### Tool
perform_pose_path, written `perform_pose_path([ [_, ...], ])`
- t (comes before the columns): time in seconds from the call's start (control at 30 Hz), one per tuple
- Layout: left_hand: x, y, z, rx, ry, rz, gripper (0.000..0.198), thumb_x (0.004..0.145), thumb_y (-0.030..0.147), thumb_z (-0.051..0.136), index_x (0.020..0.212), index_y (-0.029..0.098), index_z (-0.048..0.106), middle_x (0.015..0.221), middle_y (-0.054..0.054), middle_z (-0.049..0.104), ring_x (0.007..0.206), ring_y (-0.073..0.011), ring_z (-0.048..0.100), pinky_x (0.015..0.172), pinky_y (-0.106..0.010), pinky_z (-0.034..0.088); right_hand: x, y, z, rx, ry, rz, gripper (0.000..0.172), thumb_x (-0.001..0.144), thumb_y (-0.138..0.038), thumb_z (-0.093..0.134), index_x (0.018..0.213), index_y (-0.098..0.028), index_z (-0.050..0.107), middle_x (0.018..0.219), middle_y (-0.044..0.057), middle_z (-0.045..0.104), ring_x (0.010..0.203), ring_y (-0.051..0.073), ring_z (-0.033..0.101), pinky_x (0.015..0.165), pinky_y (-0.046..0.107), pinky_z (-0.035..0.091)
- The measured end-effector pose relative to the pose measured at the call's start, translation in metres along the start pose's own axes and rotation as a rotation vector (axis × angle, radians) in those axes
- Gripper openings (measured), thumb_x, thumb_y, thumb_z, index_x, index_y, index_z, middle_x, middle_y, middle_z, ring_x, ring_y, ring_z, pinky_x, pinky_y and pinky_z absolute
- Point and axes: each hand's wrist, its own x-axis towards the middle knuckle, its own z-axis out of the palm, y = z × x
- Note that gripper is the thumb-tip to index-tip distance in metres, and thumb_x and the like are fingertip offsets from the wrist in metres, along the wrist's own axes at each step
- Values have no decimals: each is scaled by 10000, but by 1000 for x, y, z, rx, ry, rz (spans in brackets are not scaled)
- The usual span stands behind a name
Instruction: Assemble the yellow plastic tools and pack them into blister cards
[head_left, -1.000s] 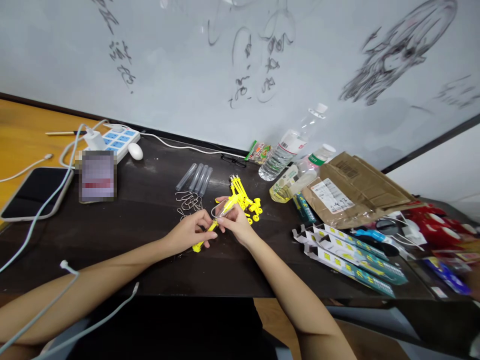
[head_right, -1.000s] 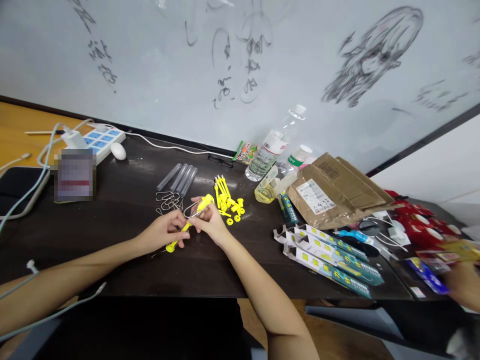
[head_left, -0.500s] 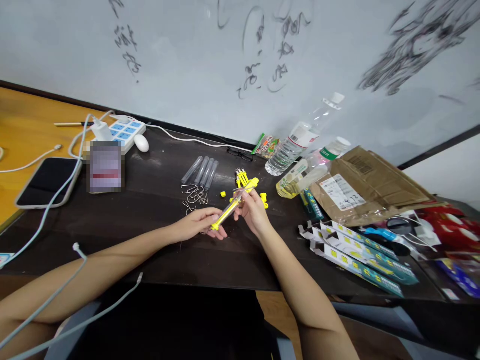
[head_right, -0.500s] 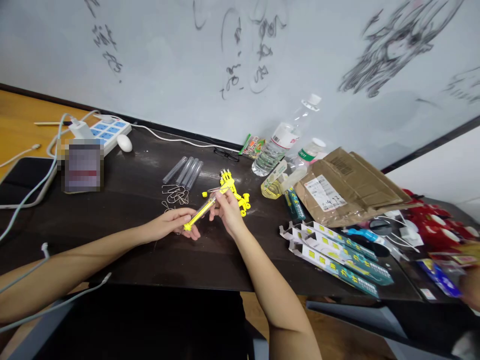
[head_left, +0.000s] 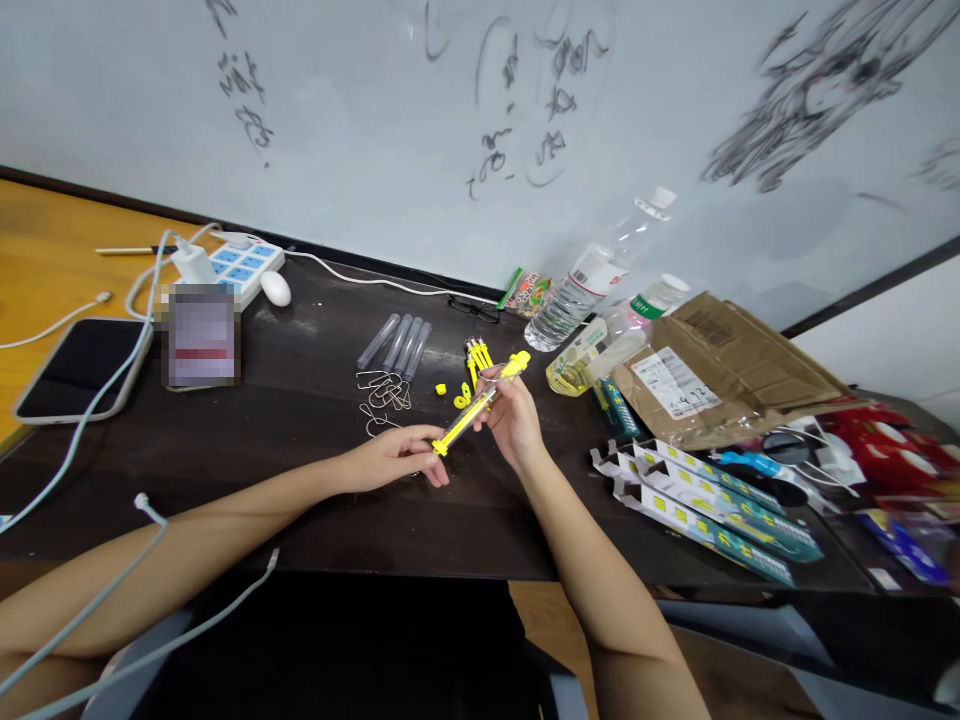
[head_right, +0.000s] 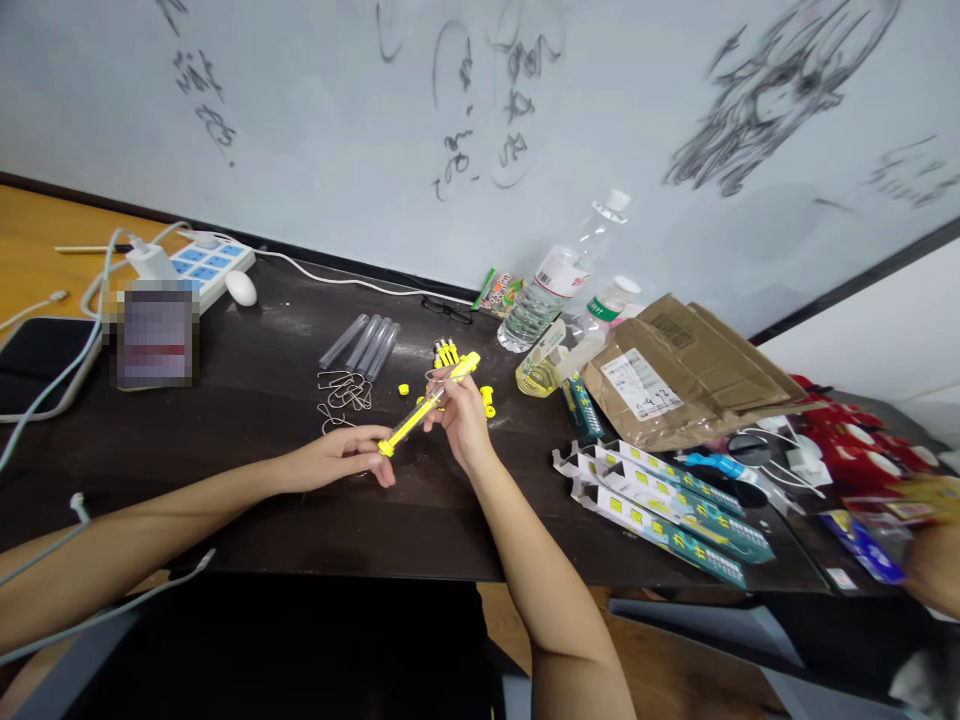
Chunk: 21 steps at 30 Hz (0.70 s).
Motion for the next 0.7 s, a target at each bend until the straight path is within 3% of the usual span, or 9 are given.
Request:
perform_pose_path([
  [0.17, 1, -6, 0, 86, 45, -21, 367, 860, 299, 573, 1171, 129, 477, 808, -58, 697, 712, -148, 660, 745, -315, 503, -1, 0, 2, 37, -56, 27, 193, 777, -334, 536, 920, -206, 522, 707, -30, 534, 472, 83, 475, 370, 207, 471],
  [0.43, -1, -2, 1, 233, 40, -70, 218, 868, 363, 541, 847, 146, 538, 631, 10, 641, 550, -104, 600, 584, -230, 461, -2, -2, 5, 95, -77, 11, 201, 765, -309, 529, 934, -199, 527, 714, -25, 564, 458, 86, 483, 377, 218, 480],
  [0.7, 1, -6, 3, 122, 91, -96, 270, 788, 357, 638, 778, 170, 443, 597, 22, 637, 512, -113, 601, 542, -239, 474, -3, 4, 5, 71, -139, 18, 218, 772, -336, 569, 934, -201, 513, 738, -17, 603, 462, 87, 503, 392, 227, 500],
])
